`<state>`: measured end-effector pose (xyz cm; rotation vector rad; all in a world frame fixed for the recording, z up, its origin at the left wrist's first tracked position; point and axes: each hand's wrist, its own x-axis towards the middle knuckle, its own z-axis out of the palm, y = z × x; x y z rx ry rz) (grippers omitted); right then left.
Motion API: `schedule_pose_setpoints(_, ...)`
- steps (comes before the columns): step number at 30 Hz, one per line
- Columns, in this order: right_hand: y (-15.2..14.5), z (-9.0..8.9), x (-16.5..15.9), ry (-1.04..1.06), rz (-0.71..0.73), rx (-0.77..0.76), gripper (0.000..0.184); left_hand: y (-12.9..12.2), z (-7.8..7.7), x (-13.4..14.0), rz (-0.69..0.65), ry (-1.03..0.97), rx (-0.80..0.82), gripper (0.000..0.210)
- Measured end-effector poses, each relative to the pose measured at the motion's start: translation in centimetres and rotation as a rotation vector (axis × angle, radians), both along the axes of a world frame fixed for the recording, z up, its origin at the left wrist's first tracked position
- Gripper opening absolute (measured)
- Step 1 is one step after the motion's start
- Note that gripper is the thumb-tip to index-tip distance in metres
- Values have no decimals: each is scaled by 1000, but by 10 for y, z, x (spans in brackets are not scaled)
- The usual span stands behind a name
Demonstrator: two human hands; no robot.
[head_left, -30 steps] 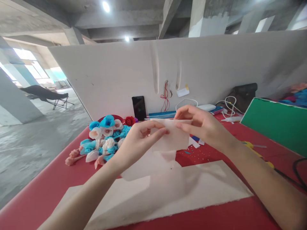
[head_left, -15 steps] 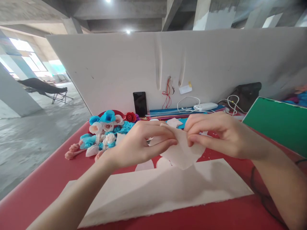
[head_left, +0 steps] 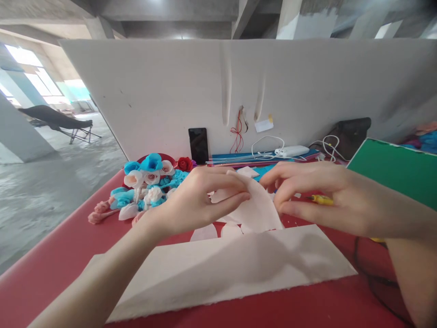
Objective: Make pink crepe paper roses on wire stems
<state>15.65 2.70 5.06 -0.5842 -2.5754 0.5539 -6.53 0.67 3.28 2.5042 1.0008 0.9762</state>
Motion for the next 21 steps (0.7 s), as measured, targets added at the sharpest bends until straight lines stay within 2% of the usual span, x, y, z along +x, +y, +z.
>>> schedule_pose_setpoints(5,-7,-1,-9,46,-77,104,15,-3,0,4,-32,-11,37,18)
schedule_pose_setpoints(9,-10,-4,-11,31,-51,155,16,-5,0,5,-76,-22,-5,19)
schedule_pose_setpoints(15,-8,-4,-14,-36,37,96,23,-7,3,3,-205,21,-81,19)
schedule_pose_setpoints(21,7,-4,2,-213,35,-76,21,2,3,-11,-99,23,-49,16)
